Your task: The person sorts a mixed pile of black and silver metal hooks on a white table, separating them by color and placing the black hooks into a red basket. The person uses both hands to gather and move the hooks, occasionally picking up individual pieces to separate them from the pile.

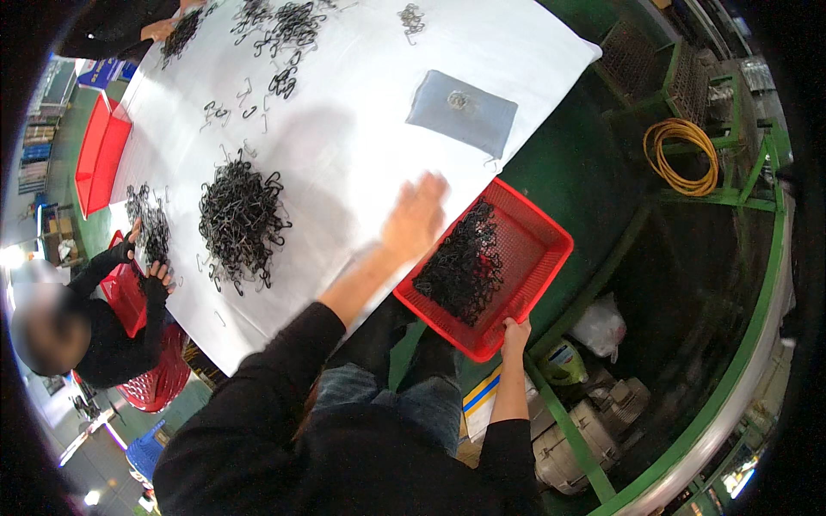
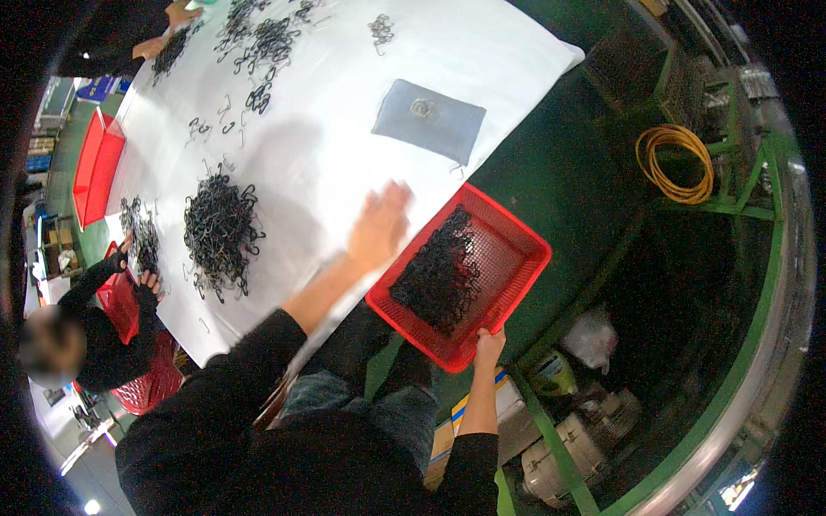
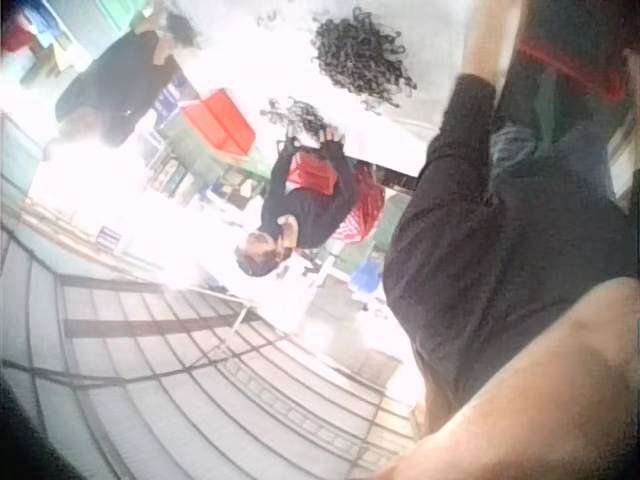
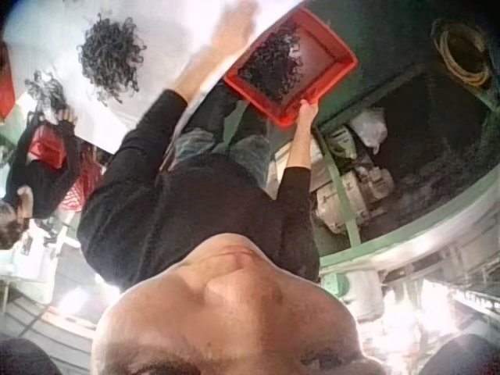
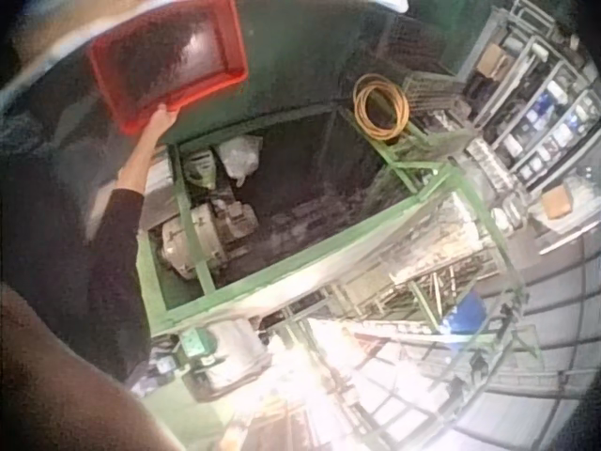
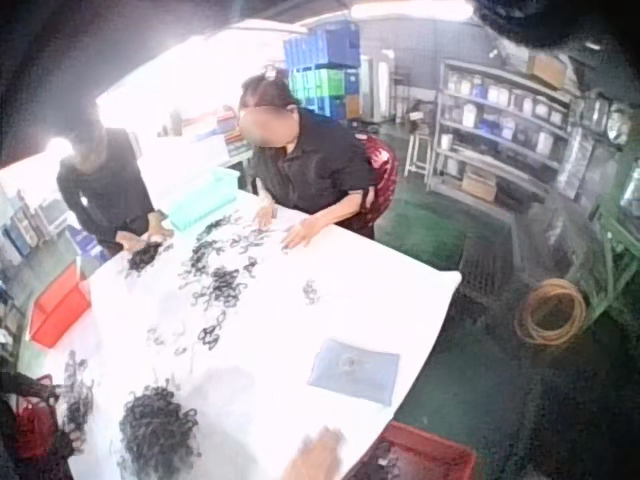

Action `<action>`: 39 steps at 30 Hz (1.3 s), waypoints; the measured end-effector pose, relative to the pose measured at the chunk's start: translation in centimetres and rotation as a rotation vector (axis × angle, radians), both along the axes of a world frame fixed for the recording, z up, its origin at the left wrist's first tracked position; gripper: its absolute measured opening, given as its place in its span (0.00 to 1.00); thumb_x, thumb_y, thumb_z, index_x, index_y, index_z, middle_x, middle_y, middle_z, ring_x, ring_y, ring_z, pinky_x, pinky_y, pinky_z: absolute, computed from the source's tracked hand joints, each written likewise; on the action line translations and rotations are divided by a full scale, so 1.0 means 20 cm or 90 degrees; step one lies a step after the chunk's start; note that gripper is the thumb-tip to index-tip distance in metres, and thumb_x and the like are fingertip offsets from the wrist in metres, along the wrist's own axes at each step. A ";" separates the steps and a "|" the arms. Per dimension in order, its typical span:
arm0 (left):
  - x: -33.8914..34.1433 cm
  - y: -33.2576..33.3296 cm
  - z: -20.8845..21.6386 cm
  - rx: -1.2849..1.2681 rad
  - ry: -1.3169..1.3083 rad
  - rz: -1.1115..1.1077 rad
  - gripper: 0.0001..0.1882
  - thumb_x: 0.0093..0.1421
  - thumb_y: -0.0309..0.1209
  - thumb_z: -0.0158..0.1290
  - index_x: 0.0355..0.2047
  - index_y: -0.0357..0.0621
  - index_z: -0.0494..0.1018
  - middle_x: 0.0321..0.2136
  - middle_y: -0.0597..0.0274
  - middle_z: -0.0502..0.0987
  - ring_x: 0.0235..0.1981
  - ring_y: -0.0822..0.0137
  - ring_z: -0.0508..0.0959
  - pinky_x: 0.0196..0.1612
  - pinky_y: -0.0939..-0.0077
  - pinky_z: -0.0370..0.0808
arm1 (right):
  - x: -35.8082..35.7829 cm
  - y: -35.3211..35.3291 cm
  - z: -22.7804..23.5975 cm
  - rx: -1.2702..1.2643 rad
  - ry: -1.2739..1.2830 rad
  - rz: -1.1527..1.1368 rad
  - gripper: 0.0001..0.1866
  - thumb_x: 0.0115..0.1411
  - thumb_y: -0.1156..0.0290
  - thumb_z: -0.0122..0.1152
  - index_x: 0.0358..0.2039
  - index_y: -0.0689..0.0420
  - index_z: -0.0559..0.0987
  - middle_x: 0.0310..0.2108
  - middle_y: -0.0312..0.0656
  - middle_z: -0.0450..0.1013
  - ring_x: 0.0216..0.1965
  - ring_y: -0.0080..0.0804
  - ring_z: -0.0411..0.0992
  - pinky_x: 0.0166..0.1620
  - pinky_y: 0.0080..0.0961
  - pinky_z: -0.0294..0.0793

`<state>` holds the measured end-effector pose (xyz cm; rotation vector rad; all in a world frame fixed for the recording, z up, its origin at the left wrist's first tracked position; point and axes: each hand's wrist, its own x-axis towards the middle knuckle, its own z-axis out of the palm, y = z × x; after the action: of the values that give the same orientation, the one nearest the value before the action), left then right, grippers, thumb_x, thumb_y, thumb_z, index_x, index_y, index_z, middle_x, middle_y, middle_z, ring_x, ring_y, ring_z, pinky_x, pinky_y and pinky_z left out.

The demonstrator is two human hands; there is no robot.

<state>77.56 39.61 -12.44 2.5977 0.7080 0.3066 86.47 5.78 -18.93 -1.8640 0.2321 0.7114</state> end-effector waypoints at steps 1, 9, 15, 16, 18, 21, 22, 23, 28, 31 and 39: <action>0.03 -0.20 0.03 -0.002 -0.036 -0.054 0.29 0.59 0.33 0.47 0.60 0.36 0.59 0.63 0.46 0.57 0.66 0.49 0.55 0.65 0.46 0.51 | 0.02 0.00 0.00 -0.005 0.011 0.004 0.25 0.45 0.87 0.48 0.47 0.62 0.73 0.36 0.37 0.75 0.34 0.31 0.72 0.41 0.25 0.71; 0.38 -0.54 0.42 -0.191 -0.122 -0.200 0.31 0.63 0.38 0.45 0.64 0.41 0.54 0.65 0.50 0.53 0.69 0.52 0.46 0.67 0.48 0.42 | 0.46 -0.24 0.25 0.093 0.141 -0.102 0.22 0.44 0.85 0.52 0.43 0.60 0.75 0.35 0.39 0.76 0.34 0.33 0.73 0.39 0.32 0.74; 0.60 0.18 0.50 -0.070 -0.180 0.132 0.29 0.63 0.36 0.45 0.64 0.43 0.55 0.65 0.49 0.53 0.68 0.46 0.45 0.66 0.41 0.42 | 1.18 -0.31 0.86 -0.065 0.039 -0.024 0.23 0.45 0.85 0.49 0.45 0.64 0.74 0.36 0.42 0.75 0.34 0.37 0.74 0.37 0.35 0.75; 0.65 0.28 0.49 -0.050 -0.134 0.173 0.31 0.62 0.40 0.47 0.64 0.47 0.56 0.65 0.51 0.52 0.68 0.46 0.44 0.64 0.36 0.41 | 1.30 -0.26 0.96 -0.053 0.024 -0.025 0.24 0.45 0.86 0.48 0.46 0.64 0.73 0.36 0.42 0.75 0.33 0.35 0.74 0.36 0.33 0.75; 0.76 0.38 0.46 -0.020 -0.051 0.219 0.33 0.58 0.46 0.51 0.63 0.53 0.59 0.65 0.52 0.52 0.68 0.46 0.43 0.61 0.27 0.40 | 1.52 -0.14 1.14 0.016 -0.019 0.014 0.27 0.45 0.86 0.46 0.49 0.63 0.71 0.36 0.41 0.74 0.33 0.33 0.74 0.36 0.30 0.77; 0.87 0.46 0.39 -0.005 0.055 0.216 0.36 0.53 0.54 0.55 0.60 0.58 0.63 0.64 0.53 0.54 0.68 0.46 0.42 0.56 0.18 0.38 | 1.79 0.15 1.28 0.025 -0.013 0.064 0.27 0.45 0.86 0.47 0.50 0.64 0.71 0.42 0.43 0.74 0.42 0.37 0.74 0.44 0.31 0.75; 0.89 0.46 0.36 -0.007 0.090 0.207 0.37 0.51 0.55 0.56 0.59 0.59 0.64 0.64 0.54 0.55 0.69 0.47 0.42 0.55 0.16 0.37 | 1.86 0.27 1.28 0.044 -0.013 0.074 0.27 0.45 0.86 0.48 0.50 0.64 0.71 0.42 0.43 0.74 0.42 0.37 0.74 0.44 0.32 0.75; 0.89 0.46 0.34 -0.037 0.154 0.194 0.38 0.49 0.57 0.57 0.59 0.61 0.65 0.64 0.55 0.55 0.69 0.48 0.42 0.54 0.15 0.37 | 1.90 0.39 1.26 0.063 -0.012 0.085 0.27 0.45 0.86 0.48 0.50 0.63 0.71 0.42 0.43 0.74 0.42 0.38 0.74 0.44 0.32 0.75; 0.77 0.40 0.31 -0.065 0.132 0.251 0.38 0.45 0.59 0.59 0.55 0.61 0.68 0.62 0.59 0.58 0.69 0.49 0.43 0.56 0.17 0.35 | 1.93 1.03 1.03 0.150 0.015 0.031 0.29 0.43 0.87 0.51 0.51 0.61 0.71 0.42 0.43 0.74 0.42 0.41 0.74 0.45 0.39 0.76; 0.69 0.37 0.33 -0.082 0.175 0.259 0.38 0.47 0.59 0.58 0.58 0.63 0.65 0.63 0.59 0.57 0.69 0.49 0.41 0.57 0.19 0.35 | 1.83 1.38 0.88 0.225 0.038 -0.003 0.32 0.43 0.89 0.51 0.53 0.60 0.69 0.45 0.44 0.72 0.44 0.42 0.73 0.47 0.40 0.75; 0.66 0.91 0.17 0.005 -0.023 0.422 0.33 0.59 0.45 0.50 0.62 0.48 0.58 0.65 0.56 0.53 0.69 0.54 0.44 0.64 0.35 0.39 | 1.57 1.84 0.79 0.271 0.095 0.005 0.33 0.49 0.91 0.46 0.58 0.59 0.64 0.53 0.44 0.67 0.51 0.40 0.69 0.54 0.39 0.71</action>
<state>90.68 57.89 -9.03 2.2787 1.5414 0.5449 117.81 42.57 -3.06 -1.4101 0.1541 0.8352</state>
